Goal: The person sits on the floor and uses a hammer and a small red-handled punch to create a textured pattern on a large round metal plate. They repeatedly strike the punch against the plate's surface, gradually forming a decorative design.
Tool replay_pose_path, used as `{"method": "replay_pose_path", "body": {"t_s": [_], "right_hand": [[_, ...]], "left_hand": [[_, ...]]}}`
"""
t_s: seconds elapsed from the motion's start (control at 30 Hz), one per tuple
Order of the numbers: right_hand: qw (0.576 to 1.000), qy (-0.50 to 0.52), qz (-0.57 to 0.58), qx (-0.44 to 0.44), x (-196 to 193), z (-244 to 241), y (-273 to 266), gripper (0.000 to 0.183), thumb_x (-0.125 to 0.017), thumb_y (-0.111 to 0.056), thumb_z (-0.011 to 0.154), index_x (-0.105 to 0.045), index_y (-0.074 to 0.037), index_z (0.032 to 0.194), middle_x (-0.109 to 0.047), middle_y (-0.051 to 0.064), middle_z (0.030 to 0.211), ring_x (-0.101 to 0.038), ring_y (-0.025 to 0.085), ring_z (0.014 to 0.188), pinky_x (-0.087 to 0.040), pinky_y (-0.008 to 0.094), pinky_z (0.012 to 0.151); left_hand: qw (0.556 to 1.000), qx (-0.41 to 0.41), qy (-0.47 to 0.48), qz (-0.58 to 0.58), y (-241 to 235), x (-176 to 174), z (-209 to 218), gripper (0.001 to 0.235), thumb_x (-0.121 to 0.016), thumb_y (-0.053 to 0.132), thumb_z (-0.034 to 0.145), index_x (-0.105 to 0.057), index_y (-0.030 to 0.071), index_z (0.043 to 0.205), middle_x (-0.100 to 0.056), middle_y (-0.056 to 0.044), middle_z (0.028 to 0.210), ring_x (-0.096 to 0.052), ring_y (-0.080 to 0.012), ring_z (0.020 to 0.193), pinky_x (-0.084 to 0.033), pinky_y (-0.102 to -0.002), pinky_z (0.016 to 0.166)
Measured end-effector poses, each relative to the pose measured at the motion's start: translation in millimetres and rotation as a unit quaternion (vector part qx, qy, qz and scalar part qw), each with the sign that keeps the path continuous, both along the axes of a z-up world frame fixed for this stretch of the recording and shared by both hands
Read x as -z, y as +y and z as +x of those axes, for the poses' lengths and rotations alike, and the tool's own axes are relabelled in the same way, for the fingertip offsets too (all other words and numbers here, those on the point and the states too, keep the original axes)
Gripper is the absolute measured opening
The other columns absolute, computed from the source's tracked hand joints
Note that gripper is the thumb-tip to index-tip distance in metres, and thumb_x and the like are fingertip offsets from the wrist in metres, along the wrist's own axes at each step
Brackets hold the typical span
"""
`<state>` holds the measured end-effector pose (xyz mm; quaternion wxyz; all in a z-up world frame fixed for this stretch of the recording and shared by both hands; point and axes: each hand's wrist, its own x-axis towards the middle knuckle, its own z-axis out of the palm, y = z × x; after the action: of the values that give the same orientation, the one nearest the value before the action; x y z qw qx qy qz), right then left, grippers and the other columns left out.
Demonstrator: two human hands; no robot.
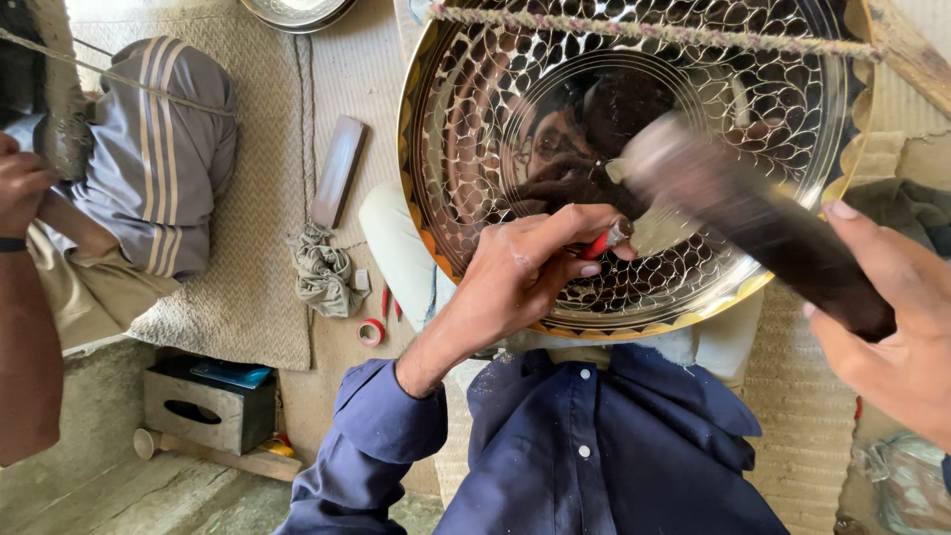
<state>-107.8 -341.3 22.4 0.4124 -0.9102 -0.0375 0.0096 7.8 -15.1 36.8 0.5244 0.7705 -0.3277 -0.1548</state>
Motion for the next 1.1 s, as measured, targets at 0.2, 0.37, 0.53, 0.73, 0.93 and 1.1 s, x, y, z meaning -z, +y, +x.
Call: {"method": "replay_pose_path", "body": {"t_s": [0.2, 0.37, 0.53, 0.73, 0.93, 1.1], "right_hand": [[0.983, -0.092, -0.16, 0.009, 10, -20, 14, 0.071, -0.08, -0.006, 0.082, -0.05, -0.001, 0.146, -0.07, 0.024, 0.114, -0.073, 0.032, 0.089, -0.059, 0.038, 0.077], [0.969, -0.142, 0.159, 0.128, 93, -46, 23, 0.05, -0.079, -0.011, 0.09, -0.049, 0.001, 0.127, -0.07, 0.007, 0.091, -0.07, 0.019, 0.07, -0.057, 0.029, 0.072], [0.965, -0.15, 0.1, 0.191, 143, -68, 34, 0.042, -0.081, -0.006, 0.103, -0.049, 0.002, 0.129, -0.063, 0.016, 0.105, -0.062, 0.026, 0.091, -0.049, 0.03, 0.088], [0.969, -0.073, 0.148, 0.184, 95, -76, -2, 0.05, -0.083, -0.016, 0.098, -0.049, 0.003, 0.128, -0.066, 0.005, 0.094, -0.067, 0.011, 0.081, -0.053, 0.021, 0.076], [0.973, 0.093, 0.096, 0.19, 44, -66, -14, 0.018, -0.072, -0.005, 0.111, -0.06, 0.0, 0.098, -0.062, 0.009, 0.086, -0.06, 0.015, 0.073, -0.048, 0.026, 0.069], [0.981, 0.062, 0.116, 0.141, 24, -40, -10, 0.009, -0.069, -0.003, 0.107, -0.062, 0.002, 0.105, -0.061, 0.012, 0.091, -0.06, 0.015, 0.072, -0.046, 0.026, 0.063]], "left_hand": [[0.996, -0.021, 0.055, -0.065, -3, 8, -3, 0.043, -0.065, -0.009, 0.101, -0.051, 0.008, 0.138, -0.074, -0.005, 0.117, -0.075, -0.0166, 0.108, -0.064, -0.029, 0.088], [0.985, -0.098, 0.13, -0.049, -9, 15, -10, 0.048, -0.073, -0.008, 0.096, -0.048, 0.005, 0.135, -0.076, -0.006, 0.112, -0.066, -0.0074, 0.078, -0.055, -0.021, 0.069], [0.995, -0.068, 0.073, -0.029, -16, 20, -9, 0.05, -0.076, -0.008, 0.095, -0.049, 0.004, 0.135, -0.075, -0.005, 0.112, -0.068, -0.0092, 0.083, -0.055, -0.022, 0.072], [0.998, 0.003, 0.04, -0.056, -21, 27, -11, 0.043, -0.07, -0.013, 0.099, -0.055, 0.005, 0.136, -0.071, -0.01, 0.115, -0.075, -0.0134, 0.108, -0.065, -0.024, 0.085], [0.998, -0.017, 0.063, 0.014, -21, 32, -10, 0.045, -0.07, -0.013, 0.097, -0.057, 0.004, 0.136, -0.069, -0.007, 0.105, -0.074, -0.012, 0.097, -0.063, -0.026, 0.082], [0.999, -0.009, 0.04, 0.003, -22, 32, -10, 0.044, -0.071, -0.013, 0.097, -0.057, 0.004, 0.135, -0.067, -0.008, 0.105, -0.073, -0.014, 0.1, -0.063, -0.027, 0.083]]}}
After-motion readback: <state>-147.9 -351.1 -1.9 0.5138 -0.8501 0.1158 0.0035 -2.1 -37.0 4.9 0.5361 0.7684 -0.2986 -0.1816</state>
